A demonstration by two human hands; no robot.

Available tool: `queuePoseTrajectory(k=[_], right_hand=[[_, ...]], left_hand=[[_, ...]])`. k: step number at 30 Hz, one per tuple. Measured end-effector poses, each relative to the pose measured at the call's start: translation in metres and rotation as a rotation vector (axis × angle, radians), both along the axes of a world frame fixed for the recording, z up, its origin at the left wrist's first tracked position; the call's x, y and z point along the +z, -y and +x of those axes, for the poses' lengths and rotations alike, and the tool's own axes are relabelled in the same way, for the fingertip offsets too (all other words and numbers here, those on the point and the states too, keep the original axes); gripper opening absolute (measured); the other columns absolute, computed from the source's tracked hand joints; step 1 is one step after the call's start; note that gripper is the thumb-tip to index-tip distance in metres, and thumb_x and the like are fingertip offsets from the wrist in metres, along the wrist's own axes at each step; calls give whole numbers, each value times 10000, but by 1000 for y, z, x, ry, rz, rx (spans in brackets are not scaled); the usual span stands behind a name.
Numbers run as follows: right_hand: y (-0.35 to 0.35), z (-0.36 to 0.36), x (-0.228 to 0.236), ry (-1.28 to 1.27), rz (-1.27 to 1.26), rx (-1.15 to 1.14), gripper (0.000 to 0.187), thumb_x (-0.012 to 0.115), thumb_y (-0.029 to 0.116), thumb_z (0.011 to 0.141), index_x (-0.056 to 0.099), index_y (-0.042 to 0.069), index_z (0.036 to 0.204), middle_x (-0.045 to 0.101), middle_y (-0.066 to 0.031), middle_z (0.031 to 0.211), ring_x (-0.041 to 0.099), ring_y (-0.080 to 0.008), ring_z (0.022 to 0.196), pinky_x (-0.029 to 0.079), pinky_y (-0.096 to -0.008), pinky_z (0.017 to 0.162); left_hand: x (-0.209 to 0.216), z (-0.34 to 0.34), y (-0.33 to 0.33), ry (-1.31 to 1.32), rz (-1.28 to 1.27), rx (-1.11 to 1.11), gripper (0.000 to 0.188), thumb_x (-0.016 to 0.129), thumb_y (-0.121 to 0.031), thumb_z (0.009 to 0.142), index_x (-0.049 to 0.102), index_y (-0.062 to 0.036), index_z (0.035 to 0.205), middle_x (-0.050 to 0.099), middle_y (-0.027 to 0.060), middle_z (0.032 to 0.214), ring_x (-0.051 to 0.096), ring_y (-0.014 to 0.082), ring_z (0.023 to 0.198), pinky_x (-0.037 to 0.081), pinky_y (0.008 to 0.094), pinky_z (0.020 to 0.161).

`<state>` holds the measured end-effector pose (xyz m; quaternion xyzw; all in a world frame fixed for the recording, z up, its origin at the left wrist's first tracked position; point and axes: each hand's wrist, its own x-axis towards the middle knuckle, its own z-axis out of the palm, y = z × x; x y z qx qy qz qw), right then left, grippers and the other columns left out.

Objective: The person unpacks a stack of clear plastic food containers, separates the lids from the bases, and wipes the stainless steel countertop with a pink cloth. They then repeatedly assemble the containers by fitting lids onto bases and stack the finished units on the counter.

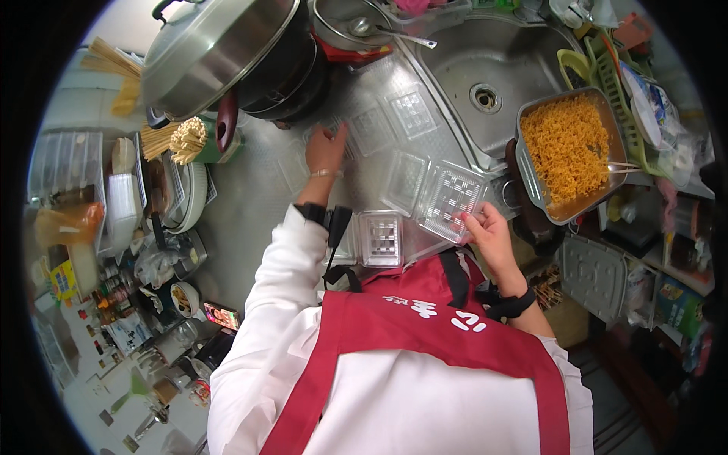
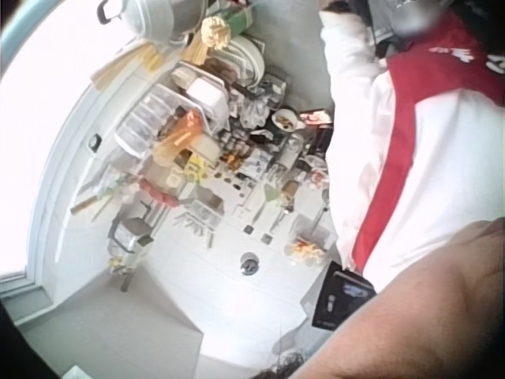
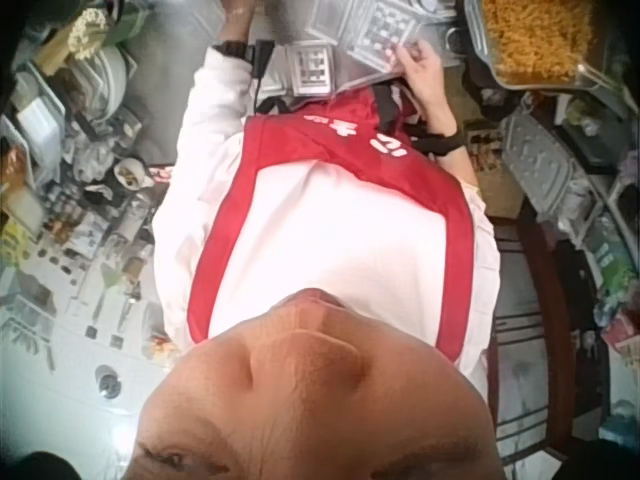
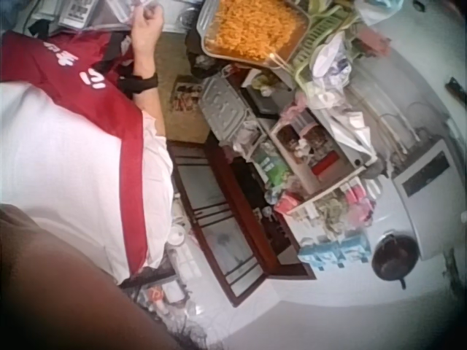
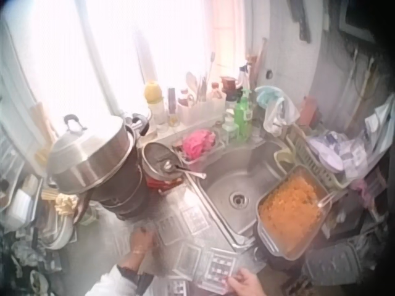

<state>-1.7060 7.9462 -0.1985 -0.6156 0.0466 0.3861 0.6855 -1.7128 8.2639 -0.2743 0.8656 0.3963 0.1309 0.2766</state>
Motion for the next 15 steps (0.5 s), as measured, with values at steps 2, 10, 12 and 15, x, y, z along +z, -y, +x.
queuePoseTrajectory(k=[2, 10, 12, 15], right_hand=[[-7, -1, 6, -20, 23, -3, 172, 512, 68, 836, 455, -9, 978, 586, -104, 908, 586, -142, 780, 483, -216, 545], [-53, -15, 23, 83, 79, 195, 204, 521, 102, 842, 440, -3, 997, 566, -135, 981, 585, -174, 827, 512, -250, 604], [-58, -21, 26, 92, 73, 233, 200, 519, 101, 843, 438, -4, 993, 569, -130, 976, 586, -178, 838, 513, -255, 606], [-64, -33, 31, 67, 112, 221, 190, 552, 100, 819, 435, 5, 935, 571, -102, 895, 591, -152, 786, 474, -227, 545]], left_hand=[[28, -18, 20, 241, -155, -77, 272, 599, -291, 762, 542, -26, 785, 546, 102, 614, 548, 226, 581, 423, 331, 543], [144, -92, 41, 612, -457, -195, 95, 577, -26, 787, 513, -23, 858, 525, 14, 696, 483, 60, 584, 399, 184, 532], [169, -91, 8, 821, -369, -131, 198, 587, 5, 768, 492, -22, 940, 518, 14, 692, 493, 68, 598, 405, 177, 547], [192, -78, -19, 891, -64, -303, 320, 612, 34, 732, 489, -26, 1021, 543, 24, 735, 529, 74, 605, 435, 197, 562]])
